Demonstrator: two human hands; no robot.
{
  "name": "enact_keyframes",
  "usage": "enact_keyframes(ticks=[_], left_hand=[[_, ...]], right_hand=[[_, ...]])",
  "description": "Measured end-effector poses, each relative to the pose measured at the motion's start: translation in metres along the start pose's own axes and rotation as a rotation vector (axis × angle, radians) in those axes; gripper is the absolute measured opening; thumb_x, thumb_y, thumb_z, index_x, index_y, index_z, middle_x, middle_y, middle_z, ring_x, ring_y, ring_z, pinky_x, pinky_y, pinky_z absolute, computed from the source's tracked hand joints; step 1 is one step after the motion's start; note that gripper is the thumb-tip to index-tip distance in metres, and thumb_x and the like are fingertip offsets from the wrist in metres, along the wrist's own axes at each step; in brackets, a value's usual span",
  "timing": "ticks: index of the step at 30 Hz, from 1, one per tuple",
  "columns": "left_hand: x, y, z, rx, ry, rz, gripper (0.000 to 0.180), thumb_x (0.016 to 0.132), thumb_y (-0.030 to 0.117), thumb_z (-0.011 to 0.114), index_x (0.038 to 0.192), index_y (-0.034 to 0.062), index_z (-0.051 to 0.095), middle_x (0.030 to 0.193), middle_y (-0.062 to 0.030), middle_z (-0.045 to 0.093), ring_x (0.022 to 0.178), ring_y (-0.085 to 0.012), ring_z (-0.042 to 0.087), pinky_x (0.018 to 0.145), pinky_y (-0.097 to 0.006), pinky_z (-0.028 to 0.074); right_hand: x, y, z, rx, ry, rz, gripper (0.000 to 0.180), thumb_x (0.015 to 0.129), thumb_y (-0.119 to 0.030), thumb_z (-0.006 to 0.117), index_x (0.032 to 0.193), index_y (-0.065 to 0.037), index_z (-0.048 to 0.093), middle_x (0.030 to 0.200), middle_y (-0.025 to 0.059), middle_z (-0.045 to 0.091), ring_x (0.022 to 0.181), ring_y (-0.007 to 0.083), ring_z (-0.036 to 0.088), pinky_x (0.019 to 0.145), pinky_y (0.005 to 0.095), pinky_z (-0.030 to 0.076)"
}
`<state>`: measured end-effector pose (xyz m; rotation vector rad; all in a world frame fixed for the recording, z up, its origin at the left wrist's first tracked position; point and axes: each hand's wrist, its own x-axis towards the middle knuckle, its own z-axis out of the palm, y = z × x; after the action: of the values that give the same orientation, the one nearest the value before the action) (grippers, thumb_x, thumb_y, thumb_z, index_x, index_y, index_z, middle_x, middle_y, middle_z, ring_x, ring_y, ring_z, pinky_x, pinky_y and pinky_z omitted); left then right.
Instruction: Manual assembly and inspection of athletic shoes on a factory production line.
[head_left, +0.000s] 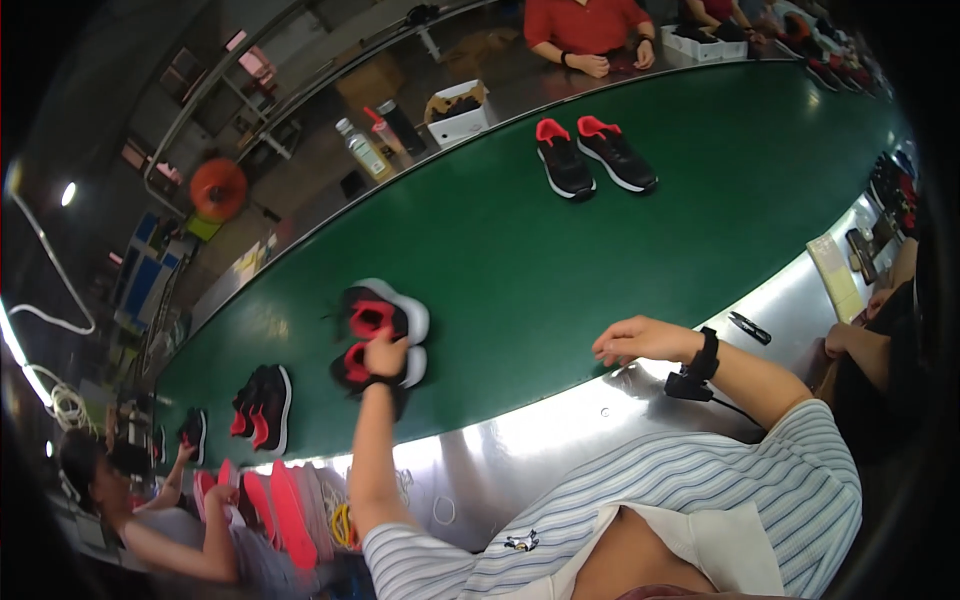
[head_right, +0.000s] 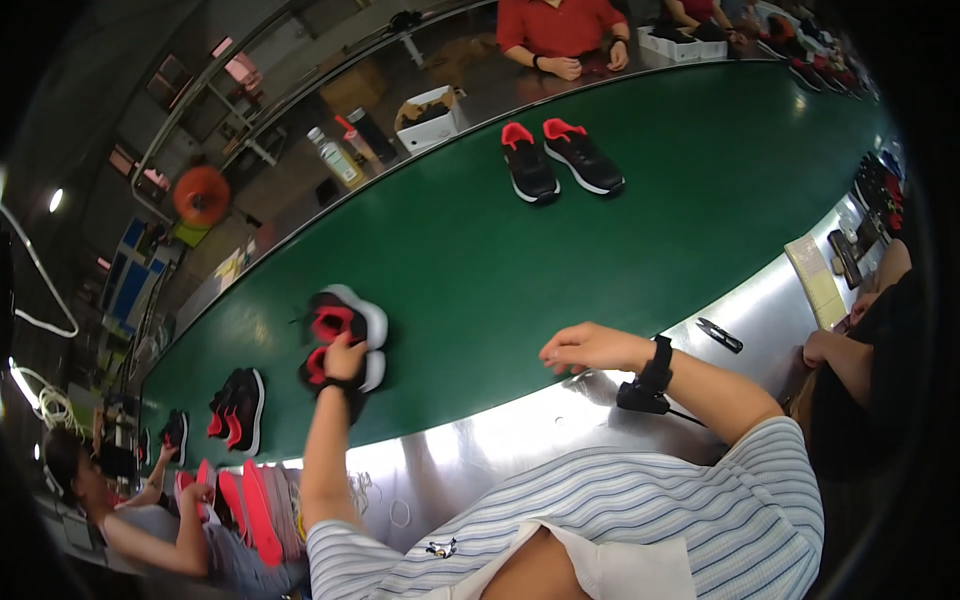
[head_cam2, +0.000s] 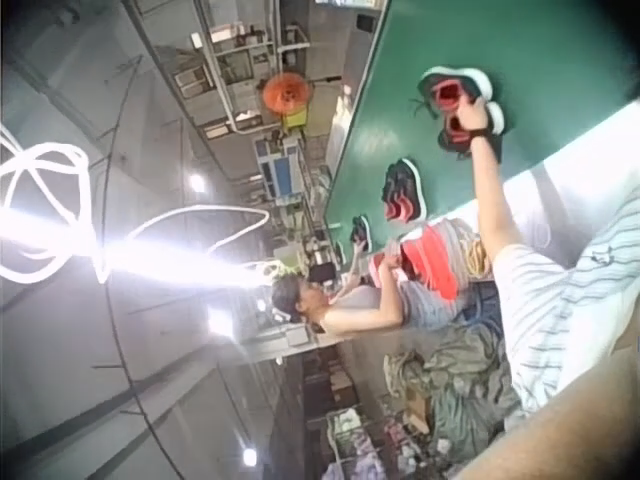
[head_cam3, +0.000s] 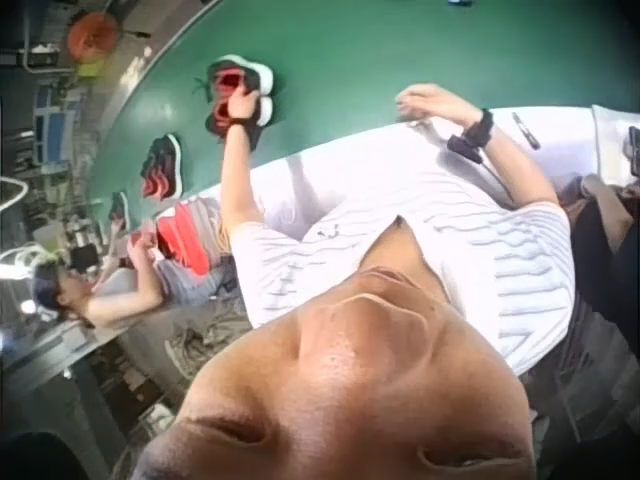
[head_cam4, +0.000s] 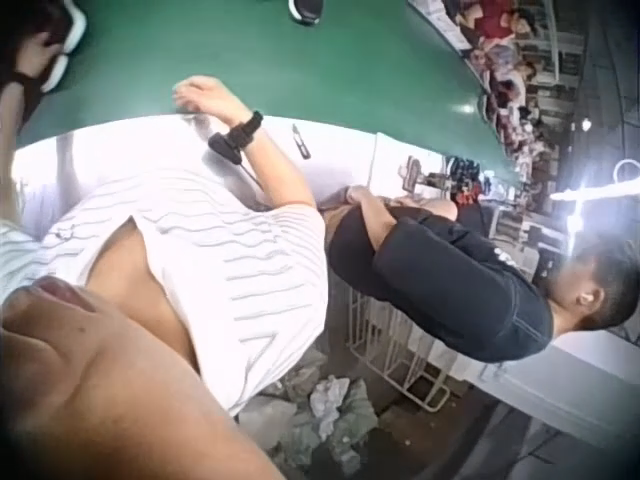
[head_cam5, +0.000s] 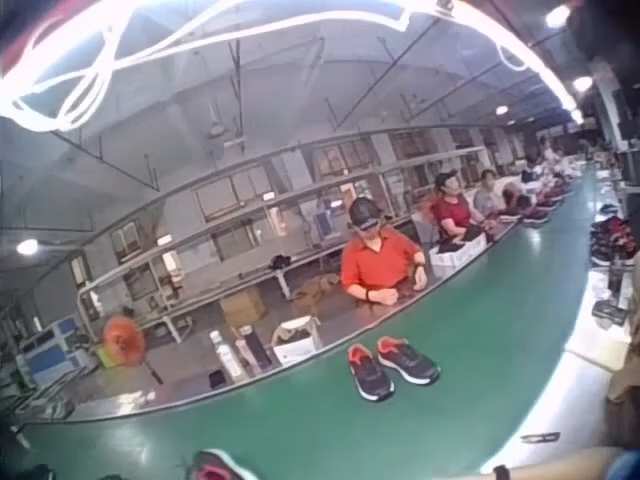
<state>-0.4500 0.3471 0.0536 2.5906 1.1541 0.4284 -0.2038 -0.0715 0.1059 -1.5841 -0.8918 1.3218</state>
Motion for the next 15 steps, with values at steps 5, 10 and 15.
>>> enact_keyframes(ticks=[5, 10, 15], left_hand=[[-0.051, 0.164, 0.055, -0.088, -0.22, 0.212, 0.039, 0.076, 0.037, 0.068, 0.104, 0.0111, 0.062, 0.1, -0.023, 0.058, 0.091, -0.0379, 0.058, 0.079, -0.043, 0.048], [-0.098, 0.229, 0.057, -0.107, -0.338, 0.371, 0.041, 0.079, 0.031, 0.065, 0.116, 0.0159, 0.056, 0.099, -0.018, 0.052, 0.085, -0.0351, 0.059, 0.077, -0.041, 0.048], [-0.116, 0.216, 0.045, -0.2, -0.292, 0.534, 0.047, 0.078, 0.028, 0.065, 0.123, 0.0207, 0.053, 0.102, -0.0136, 0.056, 0.09, -0.0302, 0.059, 0.081, -0.041, 0.046]], right_hand=[[0.014, 0.025, 0.009, -0.189, 0.037, -0.115, 0.044, 0.091, -0.033, 0.053, 0.119, 0.001, 0.053, 0.113, 0.011, 0.058, 0.102, 0.0194, 0.056, 0.086, 0.0319, 0.046], [0.042, 0.039, -0.016, -0.19, 0.354, -0.267, 0.058, 0.092, -0.039, 0.05, 0.132, 0.002, 0.041, 0.133, 0.0199, 0.044, 0.126, 0.0271, 0.04, 0.104, 0.0355, 0.033], [0.127, 0.028, -0.069, -0.238, 0.438, -0.356, 0.059, 0.089, -0.041, 0.052, 0.127, 0.003, 0.046, 0.128, 0.022, 0.048, 0.122, 0.0325, 0.043, 0.103, 0.0372, 0.033]])
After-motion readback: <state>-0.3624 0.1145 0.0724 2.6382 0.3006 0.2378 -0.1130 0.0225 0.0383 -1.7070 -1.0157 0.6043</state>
